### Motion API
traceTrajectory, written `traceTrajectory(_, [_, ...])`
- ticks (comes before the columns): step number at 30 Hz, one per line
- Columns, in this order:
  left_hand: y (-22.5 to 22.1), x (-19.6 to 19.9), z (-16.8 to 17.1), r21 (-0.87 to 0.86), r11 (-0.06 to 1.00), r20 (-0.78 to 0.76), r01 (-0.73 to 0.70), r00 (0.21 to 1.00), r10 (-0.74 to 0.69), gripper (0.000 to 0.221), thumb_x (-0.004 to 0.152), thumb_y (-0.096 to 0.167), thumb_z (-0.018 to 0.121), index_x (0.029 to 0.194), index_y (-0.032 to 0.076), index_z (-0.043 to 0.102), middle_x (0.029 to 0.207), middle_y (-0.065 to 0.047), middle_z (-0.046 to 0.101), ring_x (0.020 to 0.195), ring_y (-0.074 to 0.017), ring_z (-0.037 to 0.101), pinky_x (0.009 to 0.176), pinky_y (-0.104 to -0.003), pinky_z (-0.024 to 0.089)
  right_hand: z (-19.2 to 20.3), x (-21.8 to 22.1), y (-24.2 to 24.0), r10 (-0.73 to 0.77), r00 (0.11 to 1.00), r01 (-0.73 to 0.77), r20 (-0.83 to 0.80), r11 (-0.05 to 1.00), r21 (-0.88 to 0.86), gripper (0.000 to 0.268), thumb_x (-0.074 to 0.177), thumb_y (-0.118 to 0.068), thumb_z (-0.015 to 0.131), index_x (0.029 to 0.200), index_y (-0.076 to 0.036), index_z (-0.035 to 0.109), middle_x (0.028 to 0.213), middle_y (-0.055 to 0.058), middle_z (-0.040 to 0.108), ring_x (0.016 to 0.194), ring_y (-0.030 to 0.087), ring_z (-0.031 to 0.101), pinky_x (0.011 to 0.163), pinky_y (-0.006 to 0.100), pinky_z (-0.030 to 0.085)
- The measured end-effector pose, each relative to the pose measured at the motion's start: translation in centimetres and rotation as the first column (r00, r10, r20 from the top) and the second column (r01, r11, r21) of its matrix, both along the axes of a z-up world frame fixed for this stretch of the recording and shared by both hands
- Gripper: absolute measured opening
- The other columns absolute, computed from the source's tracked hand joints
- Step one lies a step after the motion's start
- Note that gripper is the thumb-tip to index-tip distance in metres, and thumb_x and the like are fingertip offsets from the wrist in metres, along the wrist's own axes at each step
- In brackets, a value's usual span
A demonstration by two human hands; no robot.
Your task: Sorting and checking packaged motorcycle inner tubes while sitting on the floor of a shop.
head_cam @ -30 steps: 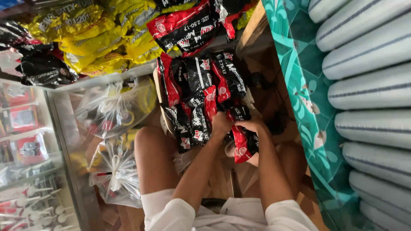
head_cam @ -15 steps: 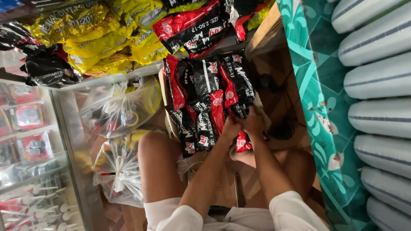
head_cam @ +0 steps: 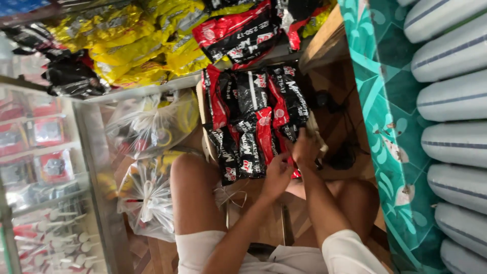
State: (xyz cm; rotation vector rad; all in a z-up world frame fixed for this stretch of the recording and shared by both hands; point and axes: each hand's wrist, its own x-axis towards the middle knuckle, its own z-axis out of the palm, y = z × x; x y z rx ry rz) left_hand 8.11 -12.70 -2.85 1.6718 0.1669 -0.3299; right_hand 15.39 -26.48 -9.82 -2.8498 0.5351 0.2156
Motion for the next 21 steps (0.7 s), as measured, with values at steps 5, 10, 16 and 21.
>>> traceTrajectory(5, [6.0,0.5,-2.2,-0.069,0.987,0.020,-0.144,0.989,0.146,0.022,0.093,0.009,0.064,0.113,0.001,0.070,0.097,-0.012,0.076,0.087,-0.0159,0.070,0.078,-0.031,0.056,2.9,-0.9,0.9,-0.091,0.972,0.094,0.215,0.996,-0.006,0.047,0.079,-0.049,0.078,0.108,-0.012,0.070,0.105,0.013,0.074,0.105,0.039,0.065,0.090,0.055,0.049])
traceTrajectory(10, [11.1,2.1,-3.4,0.231,0.937,0.104,-0.263,0.964,0.245,0.024,0.089,0.014,0.068,0.108,-0.002,0.072,0.095,-0.017,0.072,0.085,-0.0209,0.064,0.076,-0.034,0.053,7.7,-1.6,4.3,-0.260,0.950,0.209,0.172,0.941,0.266,0.038,0.086,-0.051,0.071,0.101,-0.016,0.072,0.100,0.007,0.077,0.102,0.035,0.071,0.091,0.050,0.054])
traceTrajectory(16, [11.4,1.5,-8.0,0.164,0.967,-0.214,-0.196,0.950,0.229,0.037,0.091,0.023,0.062,0.119,-0.001,0.069,0.099,-0.013,0.071,0.088,-0.0210,0.062,0.080,-0.037,0.050,9.3,-2.8,11.1,-0.004,0.992,0.043,-0.123,0.947,0.317,0.108,0.067,-0.076,0.088,0.128,0.006,0.053,0.119,0.032,0.063,0.109,0.048,0.062,0.089,0.054,0.051])
traceTrajectory(21, [12.8,1.5,-11.9,-0.194,0.955,-0.281,-0.223,0.946,0.163,0.050,0.090,0.020,0.060,0.135,-0.001,0.059,0.120,-0.008,0.069,0.104,-0.0168,0.060,0.092,-0.032,0.046,7.5,-2.7,12.6,-0.112,0.980,0.168,-0.163,0.904,0.394,0.099,0.059,-0.055,0.093,0.129,0.003,0.055,0.112,0.028,0.070,0.103,0.045,0.068,0.087,0.052,0.055])
